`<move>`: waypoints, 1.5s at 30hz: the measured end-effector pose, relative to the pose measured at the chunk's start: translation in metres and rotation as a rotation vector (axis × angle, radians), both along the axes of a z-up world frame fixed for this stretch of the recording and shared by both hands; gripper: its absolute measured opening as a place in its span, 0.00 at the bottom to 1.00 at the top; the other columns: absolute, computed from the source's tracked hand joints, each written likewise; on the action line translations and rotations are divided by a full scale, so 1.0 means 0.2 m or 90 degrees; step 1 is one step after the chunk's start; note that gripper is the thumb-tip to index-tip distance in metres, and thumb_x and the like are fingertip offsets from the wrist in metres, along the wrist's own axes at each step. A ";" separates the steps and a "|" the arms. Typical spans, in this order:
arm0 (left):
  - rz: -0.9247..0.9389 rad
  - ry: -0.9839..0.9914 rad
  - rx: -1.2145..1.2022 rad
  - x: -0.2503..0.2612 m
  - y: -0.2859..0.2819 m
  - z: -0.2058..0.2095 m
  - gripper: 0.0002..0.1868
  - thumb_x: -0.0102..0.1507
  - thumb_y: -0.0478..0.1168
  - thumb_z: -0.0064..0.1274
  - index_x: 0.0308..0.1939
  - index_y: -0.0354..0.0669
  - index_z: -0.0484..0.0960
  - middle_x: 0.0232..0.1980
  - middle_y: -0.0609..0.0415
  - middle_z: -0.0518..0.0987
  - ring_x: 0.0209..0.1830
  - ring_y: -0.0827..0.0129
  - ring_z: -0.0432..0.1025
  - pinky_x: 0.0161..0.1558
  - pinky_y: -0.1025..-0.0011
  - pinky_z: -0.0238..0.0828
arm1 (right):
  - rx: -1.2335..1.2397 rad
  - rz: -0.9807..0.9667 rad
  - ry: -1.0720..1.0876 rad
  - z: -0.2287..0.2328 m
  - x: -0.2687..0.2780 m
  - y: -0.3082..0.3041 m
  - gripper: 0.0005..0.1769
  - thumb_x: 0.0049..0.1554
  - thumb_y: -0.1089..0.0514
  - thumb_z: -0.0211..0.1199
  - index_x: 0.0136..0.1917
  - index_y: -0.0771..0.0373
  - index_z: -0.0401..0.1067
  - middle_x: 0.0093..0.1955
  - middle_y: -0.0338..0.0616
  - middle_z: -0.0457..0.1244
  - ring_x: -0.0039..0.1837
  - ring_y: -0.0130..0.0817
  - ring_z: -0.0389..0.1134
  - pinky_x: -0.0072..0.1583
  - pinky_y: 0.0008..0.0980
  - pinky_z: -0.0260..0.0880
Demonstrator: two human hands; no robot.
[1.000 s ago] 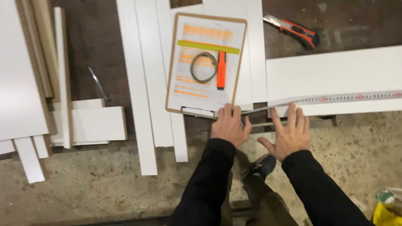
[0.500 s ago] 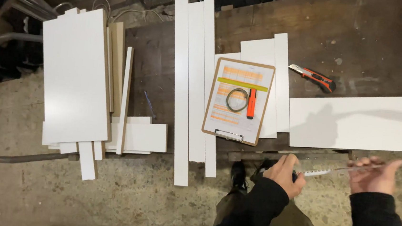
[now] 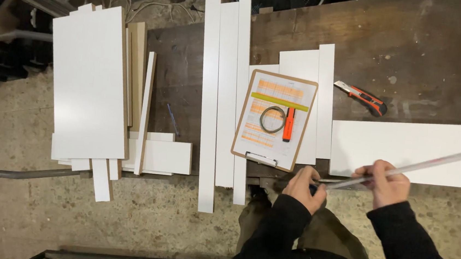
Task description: Measuring and marking white boards using a tape measure, pen, and highlighter while referencing a checklist.
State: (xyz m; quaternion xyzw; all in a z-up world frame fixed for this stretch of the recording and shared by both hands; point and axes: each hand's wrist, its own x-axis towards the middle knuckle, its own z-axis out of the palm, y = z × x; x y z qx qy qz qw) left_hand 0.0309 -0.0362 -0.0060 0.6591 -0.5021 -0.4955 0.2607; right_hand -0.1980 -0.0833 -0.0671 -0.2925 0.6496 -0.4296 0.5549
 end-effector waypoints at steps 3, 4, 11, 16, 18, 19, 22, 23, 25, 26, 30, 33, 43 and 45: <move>0.040 0.016 -0.010 0.10 -0.05 -0.03 0.16 0.62 0.45 0.57 0.46 0.41 0.72 0.43 0.45 0.78 0.45 0.52 0.76 0.45 0.57 0.73 | -0.003 0.097 -0.017 -0.09 0.23 -0.04 0.18 0.69 0.52 0.56 0.43 0.69 0.69 0.40 0.50 0.69 0.42 0.36 0.74 0.44 0.31 0.74; 0.058 0.034 -0.013 0.13 -0.05 -0.05 0.16 0.62 0.45 0.57 0.46 0.40 0.72 0.41 0.44 0.78 0.43 0.52 0.76 0.45 0.58 0.74 | -0.006 0.141 -0.045 -0.13 0.29 -0.03 0.17 0.67 0.54 0.57 0.43 0.71 0.70 0.38 0.49 0.70 0.42 0.35 0.76 0.45 0.32 0.79; 0.106 0.040 -0.035 0.50 -0.02 -0.20 0.15 0.61 0.42 0.57 0.43 0.39 0.69 0.38 0.44 0.77 0.40 0.51 0.76 0.43 0.58 0.74 | 0.048 0.180 0.146 -0.39 0.81 0.20 0.19 0.65 0.50 0.62 0.53 0.70 0.76 0.43 0.48 0.71 0.45 0.30 0.68 0.47 0.30 0.69; 0.174 -0.204 -0.074 0.96 -0.09 -0.35 0.11 0.62 0.41 0.55 0.43 0.41 0.71 0.41 0.44 0.76 0.39 0.50 0.75 0.40 0.55 0.73 | 0.053 0.301 0.251 -0.35 0.96 0.17 0.20 0.57 0.48 0.69 0.54 0.66 0.76 0.49 0.46 0.73 0.49 0.29 0.74 0.52 0.32 0.74; 0.174 -0.274 -0.045 1.11 -0.18 -0.31 0.11 0.62 0.41 0.55 0.42 0.42 0.71 0.43 0.47 0.75 0.39 0.50 0.75 0.38 0.54 0.73 | 0.052 0.293 0.329 -0.30 0.98 0.10 0.20 0.56 0.48 0.69 0.54 0.66 0.76 0.48 0.46 0.73 0.48 0.30 0.74 0.52 0.33 0.74; 0.177 -0.349 -0.020 1.18 -0.23 -0.30 0.10 0.63 0.41 0.54 0.42 0.43 0.71 0.44 0.49 0.73 0.38 0.50 0.75 0.36 0.53 0.73 | 0.046 0.285 0.403 -0.27 0.98 0.07 0.21 0.55 0.48 0.70 0.54 0.66 0.75 0.47 0.46 0.73 0.47 0.32 0.75 0.51 0.34 0.75; 0.168 -0.383 -0.127 1.30 -0.28 -0.36 0.10 0.63 0.42 0.53 0.43 0.44 0.71 0.44 0.51 0.72 0.38 0.52 0.75 0.34 0.55 0.74 | 0.032 0.254 0.455 -0.27 0.99 -0.03 0.19 0.57 0.50 0.70 0.53 0.66 0.76 0.45 0.47 0.73 0.45 0.34 0.75 0.50 0.35 0.75; 0.165 -0.381 -0.125 1.31 -0.30 -0.40 0.10 0.63 0.42 0.53 0.43 0.44 0.71 0.44 0.51 0.72 0.38 0.52 0.75 0.34 0.55 0.74 | 0.036 0.252 0.458 -0.26 1.00 -0.06 0.19 0.57 0.50 0.70 0.53 0.66 0.76 0.45 0.47 0.73 0.45 0.34 0.75 0.50 0.35 0.75; 0.104 -0.444 -0.129 1.32 -0.32 -0.45 0.10 0.63 0.42 0.53 0.42 0.45 0.71 0.43 0.50 0.70 0.39 0.53 0.74 0.33 0.58 0.75 | 0.042 0.251 0.499 -0.23 1.01 -0.11 0.18 0.58 0.51 0.69 0.54 0.66 0.75 0.44 0.47 0.72 0.43 0.35 0.74 0.47 0.36 0.75; 0.101 -0.441 -0.124 1.31 -0.32 -0.47 0.10 0.63 0.42 0.53 0.42 0.45 0.71 0.43 0.50 0.70 0.39 0.53 0.74 0.33 0.58 0.75 | 0.047 0.252 0.501 -0.23 1.02 -0.10 0.18 0.58 0.51 0.69 0.54 0.66 0.75 0.44 0.47 0.72 0.43 0.35 0.74 0.47 0.36 0.75; 0.027 -0.544 -0.174 1.27 -0.33 -0.57 0.10 0.65 0.43 0.53 0.41 0.42 0.71 0.42 0.50 0.69 0.41 0.60 0.74 0.25 0.65 0.75 | -0.036 0.248 0.581 -0.24 1.07 -0.13 0.19 0.58 0.51 0.71 0.56 0.65 0.73 0.44 0.45 0.69 0.43 0.36 0.72 0.45 0.38 0.73; -0.008 -0.572 -0.200 1.26 -0.31 -0.62 0.10 0.66 0.42 0.53 0.41 0.41 0.71 0.42 0.49 0.68 0.40 0.62 0.72 0.21 0.69 0.74 | -0.111 0.270 0.647 -0.24 1.12 -0.17 0.19 0.58 0.51 0.71 0.56 0.65 0.73 0.48 0.46 0.66 0.48 0.38 0.70 0.46 0.39 0.72; -0.025 -0.596 -0.255 1.27 -0.26 -0.72 0.10 0.63 0.40 0.56 0.38 0.41 0.70 0.38 0.48 0.66 0.38 0.58 0.68 0.19 0.68 0.70 | -0.318 0.539 0.756 -0.36 1.23 -0.22 0.17 0.57 0.57 0.67 0.59 0.58 0.77 0.57 0.42 0.65 0.58 0.40 0.63 0.60 0.42 0.66; -0.021 -0.586 -0.237 1.27 -0.26 -0.71 0.10 0.63 0.41 0.56 0.38 0.41 0.71 0.38 0.48 0.67 0.38 0.58 0.69 0.19 0.66 0.71 | -0.338 0.567 0.747 -0.37 1.25 -0.18 0.17 0.56 0.58 0.67 0.59 0.58 0.77 0.57 0.41 0.65 0.59 0.39 0.64 0.61 0.41 0.67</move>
